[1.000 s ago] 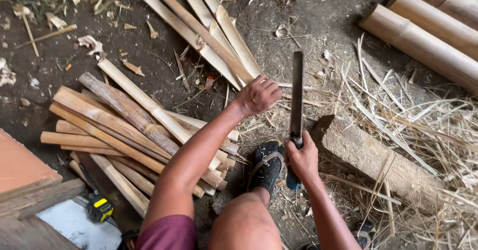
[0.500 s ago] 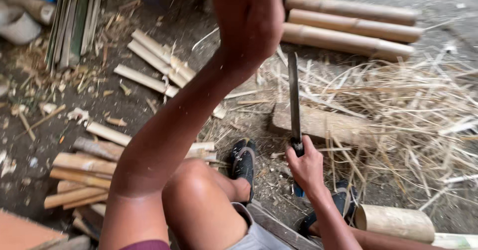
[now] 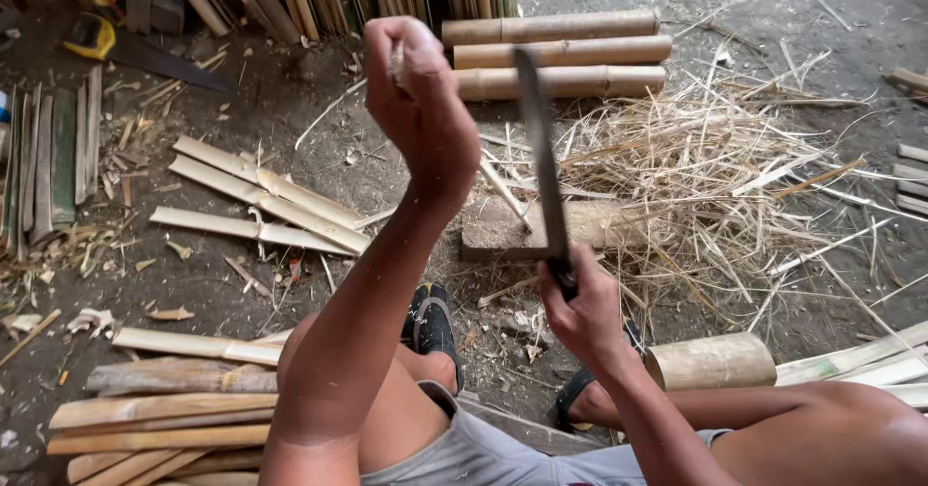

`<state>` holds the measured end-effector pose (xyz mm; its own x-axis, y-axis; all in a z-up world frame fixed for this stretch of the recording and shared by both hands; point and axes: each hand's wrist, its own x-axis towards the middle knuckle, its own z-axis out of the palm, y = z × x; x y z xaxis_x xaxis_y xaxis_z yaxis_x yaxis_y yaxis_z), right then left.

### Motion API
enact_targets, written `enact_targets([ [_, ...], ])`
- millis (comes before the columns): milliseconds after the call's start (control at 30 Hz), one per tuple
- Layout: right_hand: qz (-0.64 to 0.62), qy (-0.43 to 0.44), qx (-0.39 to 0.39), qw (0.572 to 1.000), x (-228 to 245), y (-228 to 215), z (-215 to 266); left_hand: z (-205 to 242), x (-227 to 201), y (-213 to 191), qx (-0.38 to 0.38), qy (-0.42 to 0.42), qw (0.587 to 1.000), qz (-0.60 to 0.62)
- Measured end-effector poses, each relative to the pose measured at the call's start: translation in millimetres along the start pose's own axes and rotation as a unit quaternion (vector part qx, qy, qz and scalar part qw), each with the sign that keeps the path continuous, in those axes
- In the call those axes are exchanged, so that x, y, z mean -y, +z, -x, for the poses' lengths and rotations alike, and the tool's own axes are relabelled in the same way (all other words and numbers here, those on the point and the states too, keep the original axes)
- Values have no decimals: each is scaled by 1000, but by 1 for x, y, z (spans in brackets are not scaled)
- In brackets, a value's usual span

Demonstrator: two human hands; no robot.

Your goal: The person sits on the ground and uses a knife to shave and smooth thin strips of bamboo. They repeatedly scrape the surface of each strip to remove rough edges and then place the finished pieces into a pile.

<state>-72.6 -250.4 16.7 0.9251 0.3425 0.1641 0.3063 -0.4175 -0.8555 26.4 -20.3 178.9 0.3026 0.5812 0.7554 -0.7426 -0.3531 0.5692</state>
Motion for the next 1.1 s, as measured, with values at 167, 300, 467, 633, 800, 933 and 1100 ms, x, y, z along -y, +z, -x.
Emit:
enact_targets([
  [167,86,23,-12,996,-56,29,-6,7,-12,3,35,-44,998,-11],
  [300,216,267,119,931,-117,46,12,10,-29,-11,19,-61,998,-14],
  [467,193,224,130,946,-70,24,14,8,-31,-12,24,27,998,-60],
  [633,107,93,123,982,71,-24,2,27,-54,2,40,67,994,-81],
  [800,35,165,138,976,129,-22,-12,30,-65,-3,34,43,994,-94],
  [933,21,173,153,973,126,-22,-6,21,-69,-7,23,34,996,-79],
  [1100,-14,-88,10,996,126,-27,-10,19,-64,-3,31,97,989,-108],
])
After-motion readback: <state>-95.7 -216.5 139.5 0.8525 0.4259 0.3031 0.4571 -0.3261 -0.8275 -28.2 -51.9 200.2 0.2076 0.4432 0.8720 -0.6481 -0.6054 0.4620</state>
